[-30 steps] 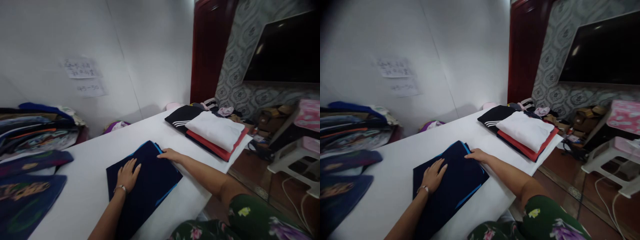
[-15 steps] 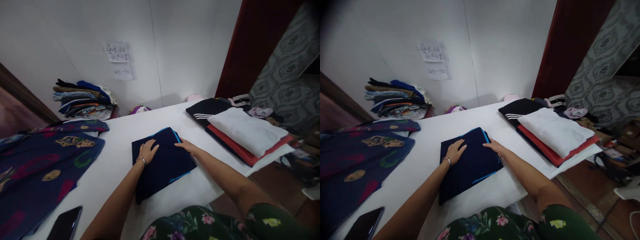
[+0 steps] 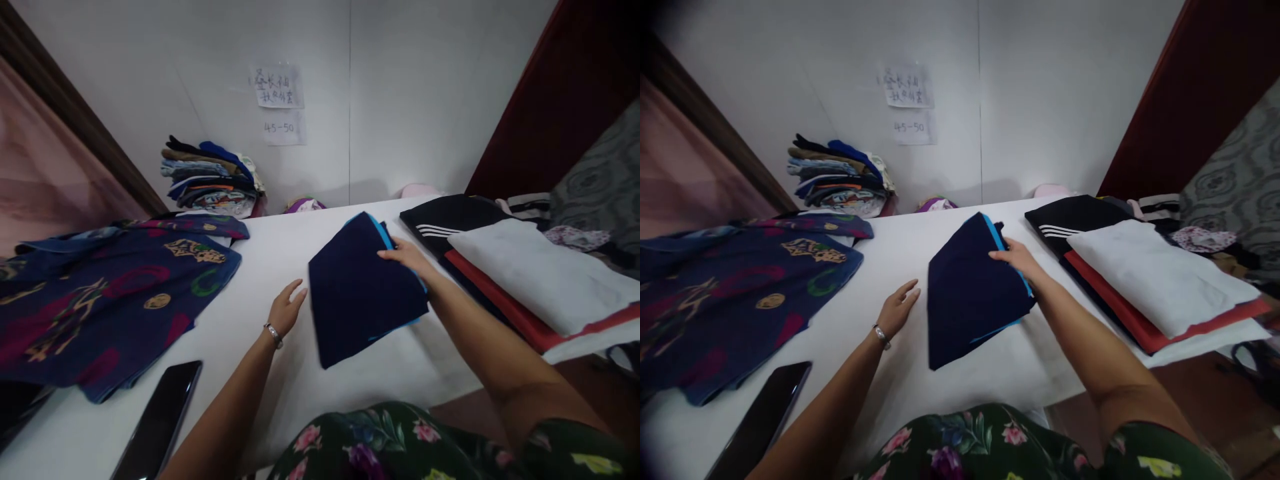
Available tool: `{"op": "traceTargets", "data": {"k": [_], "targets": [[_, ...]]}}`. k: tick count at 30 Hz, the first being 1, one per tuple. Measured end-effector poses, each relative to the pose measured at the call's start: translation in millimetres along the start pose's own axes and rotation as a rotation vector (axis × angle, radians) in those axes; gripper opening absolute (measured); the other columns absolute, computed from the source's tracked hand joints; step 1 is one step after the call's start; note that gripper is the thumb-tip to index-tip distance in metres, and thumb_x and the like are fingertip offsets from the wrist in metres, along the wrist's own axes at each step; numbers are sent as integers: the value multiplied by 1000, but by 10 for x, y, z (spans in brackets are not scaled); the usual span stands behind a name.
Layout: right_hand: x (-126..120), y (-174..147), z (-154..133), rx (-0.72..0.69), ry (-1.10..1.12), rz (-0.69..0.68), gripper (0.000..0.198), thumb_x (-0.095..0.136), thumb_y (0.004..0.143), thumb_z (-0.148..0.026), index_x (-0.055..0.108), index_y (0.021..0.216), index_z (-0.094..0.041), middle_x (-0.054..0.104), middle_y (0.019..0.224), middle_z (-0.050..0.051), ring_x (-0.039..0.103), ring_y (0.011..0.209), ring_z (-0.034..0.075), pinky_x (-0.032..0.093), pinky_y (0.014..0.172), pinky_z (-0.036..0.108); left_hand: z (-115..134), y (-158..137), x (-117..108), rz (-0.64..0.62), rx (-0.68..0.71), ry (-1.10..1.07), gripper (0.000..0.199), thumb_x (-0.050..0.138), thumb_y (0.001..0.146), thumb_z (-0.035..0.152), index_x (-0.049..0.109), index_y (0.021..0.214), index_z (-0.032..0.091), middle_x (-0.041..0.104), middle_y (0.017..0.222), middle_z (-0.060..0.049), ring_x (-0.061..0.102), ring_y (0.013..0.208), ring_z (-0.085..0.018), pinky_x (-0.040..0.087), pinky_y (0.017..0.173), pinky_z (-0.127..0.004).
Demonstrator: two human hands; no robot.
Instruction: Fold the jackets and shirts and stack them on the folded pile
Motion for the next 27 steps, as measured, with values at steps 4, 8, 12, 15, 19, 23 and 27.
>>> {"op": "traceTargets", "data": {"k": [4, 8, 12, 15, 19, 23, 27], "targets": [[-168, 25, -838, -250, -322, -11, 41, 75, 67, -28, 63, 104, -15, 70, 86, 2, 65, 77, 18, 54, 78, 41, 336, -124, 12, -78, 4, -267, 53, 57, 80, 51, 60, 120, 17, 64, 122, -11, 63, 108, -24, 45, 99, -42], [51, -80, -1514, -468, -879, 40, 33, 71, 72, -19, 65, 104, -13, 67, 91, 5, 63, 93, 25, 47, 90, 48, 771, -219, 170, -224, -11, -607, 57, 56, 82, 54, 54, 125, 17, 53, 137, -14, 62, 108, -26, 48, 95, -43], [728, -185, -1422, -448, -1353, 18, 32, 64, 76, -9, 59, 108, -13, 67, 89, 11, 62, 100, 31, 46, 92, 47, 1065, -295, 437, -422, -94, -871, 70, 27, 89, 67, 34, 142, 23, 38, 149, -13, 53, 122, -27, 50, 93, -43], [1289, -267, -827, -361, -1520, -146, 26, 52, 84, -11, 54, 110, -10, 67, 92, 19, 65, 92, 32, 51, 80, 45, 1007, -344, 530, -410, -212, -988, 82, 11, 84, 76, 32, 143, 23, 46, 143, -12, 56, 119, -27, 52, 87, -44], [1845, -486, 44, -345, -1491, -384, 37, 42, 89, -12, 46, 126, -10, 63, 101, 22, 66, 89, 30, 52, 72, 41, 614, -477, 514, -387, -401, -934, 90, 11, 78, 82, 52, 127, 17, 66, 114, -13, 64, 103, -26, 54, 82, -40], [2060, -757, 371, -375, -1349, -501, 45, 52, 87, -30, 49, 127, -9, 59, 114, 24, 65, 89, 30, 52, 72, 41, 251, -622, 454, -363, -662, -960, 70, 29, 84, 72, 64, 102, 14, 72, 92, -12, 68, 91, -26, 54, 80, -39], [1921, -903, 197, -420, -1028, -689, 35, 56, 86, -35, 60, 114, -15, 67, 105, 13, 65, 90, 24, 51, 78, 36, 139, -680, 504, -312, -868, -1069, 41, 51, 87, 48, 66, 92, 10, 71, 72, -11, 70, 81, -26, 56, 78, -35]]}}
Point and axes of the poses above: each hand's wrist, its own y-axis towards the middle knuckle, its own x-axis out of the palm, z = x × y, the point moved 5 cm from there along y, towards the middle knuckle
